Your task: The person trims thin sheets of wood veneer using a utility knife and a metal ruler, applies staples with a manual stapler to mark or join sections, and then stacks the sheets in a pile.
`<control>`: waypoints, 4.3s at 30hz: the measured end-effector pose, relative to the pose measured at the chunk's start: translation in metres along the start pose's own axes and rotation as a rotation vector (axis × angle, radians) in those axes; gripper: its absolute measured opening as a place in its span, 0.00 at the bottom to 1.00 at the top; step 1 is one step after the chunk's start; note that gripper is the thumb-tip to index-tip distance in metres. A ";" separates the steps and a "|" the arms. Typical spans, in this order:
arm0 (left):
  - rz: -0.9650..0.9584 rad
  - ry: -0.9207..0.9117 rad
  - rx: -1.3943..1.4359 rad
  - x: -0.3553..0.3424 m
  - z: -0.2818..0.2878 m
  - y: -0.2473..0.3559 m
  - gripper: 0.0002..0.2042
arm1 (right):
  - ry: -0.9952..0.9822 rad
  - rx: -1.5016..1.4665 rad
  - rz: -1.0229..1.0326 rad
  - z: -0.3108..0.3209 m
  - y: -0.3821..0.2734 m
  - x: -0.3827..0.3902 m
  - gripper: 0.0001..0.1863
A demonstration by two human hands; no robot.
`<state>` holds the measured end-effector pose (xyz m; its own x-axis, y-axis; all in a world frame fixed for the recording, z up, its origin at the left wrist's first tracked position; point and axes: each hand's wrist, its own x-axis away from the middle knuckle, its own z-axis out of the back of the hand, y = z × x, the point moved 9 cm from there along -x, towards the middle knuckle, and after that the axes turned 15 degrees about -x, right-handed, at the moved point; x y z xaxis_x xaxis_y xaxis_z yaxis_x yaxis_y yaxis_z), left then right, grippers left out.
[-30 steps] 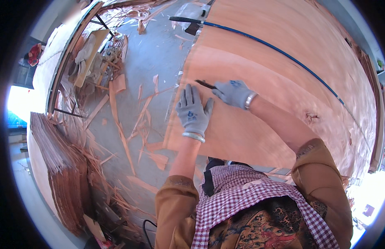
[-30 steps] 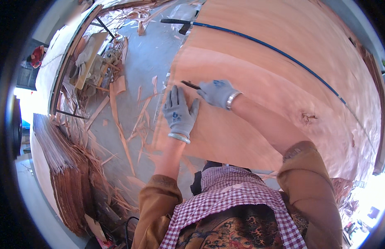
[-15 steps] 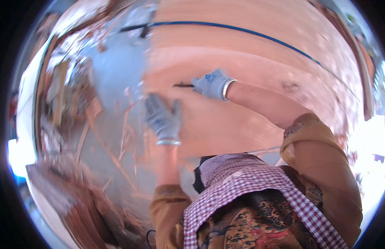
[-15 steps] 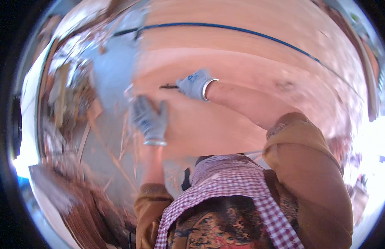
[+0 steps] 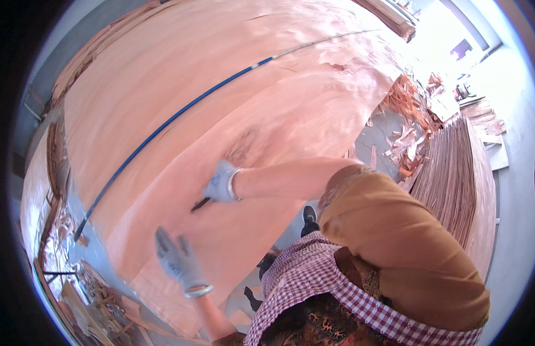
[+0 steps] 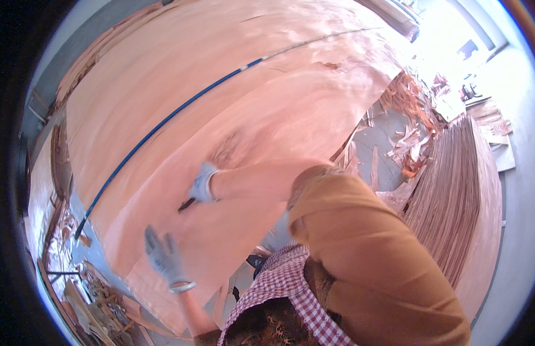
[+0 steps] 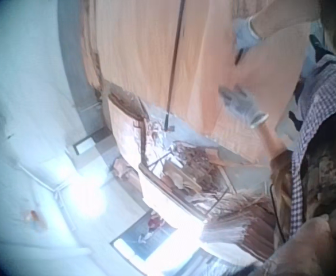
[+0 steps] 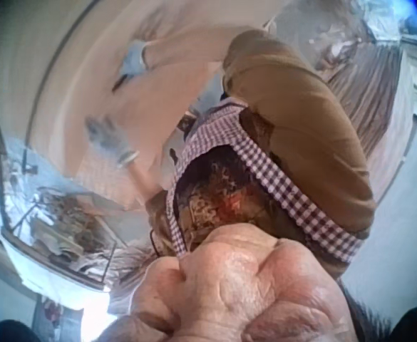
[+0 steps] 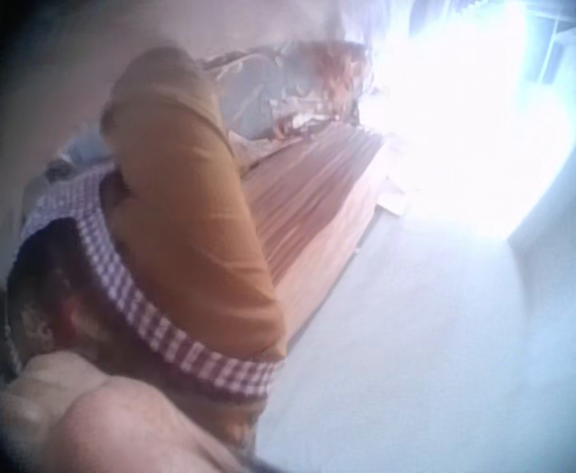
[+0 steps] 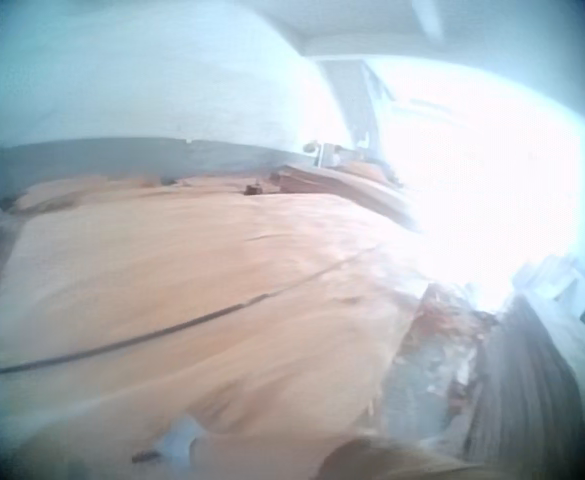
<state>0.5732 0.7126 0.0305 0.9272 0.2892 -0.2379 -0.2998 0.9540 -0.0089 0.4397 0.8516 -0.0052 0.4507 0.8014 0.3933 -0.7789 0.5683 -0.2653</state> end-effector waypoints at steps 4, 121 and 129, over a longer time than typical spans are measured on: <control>0.086 -0.399 -0.189 -0.010 -0.016 0.074 0.34 | -0.075 0.032 -0.025 0.016 0.054 0.039 0.11; 0.014 -0.018 0.231 -0.314 -0.028 1.828 0.21 | -0.430 0.182 0.112 0.077 1.562 0.943 0.12; 0.211 -0.350 -0.194 -0.312 -0.072 1.880 0.33 | -0.049 -0.439 0.079 0.048 1.713 1.048 0.09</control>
<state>-0.2962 2.4099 0.0182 0.8512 0.5174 0.0880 -0.4963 0.8481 -0.1856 -0.4437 2.6559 -0.0051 0.3675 0.8419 0.3952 -0.5468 0.5393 -0.6405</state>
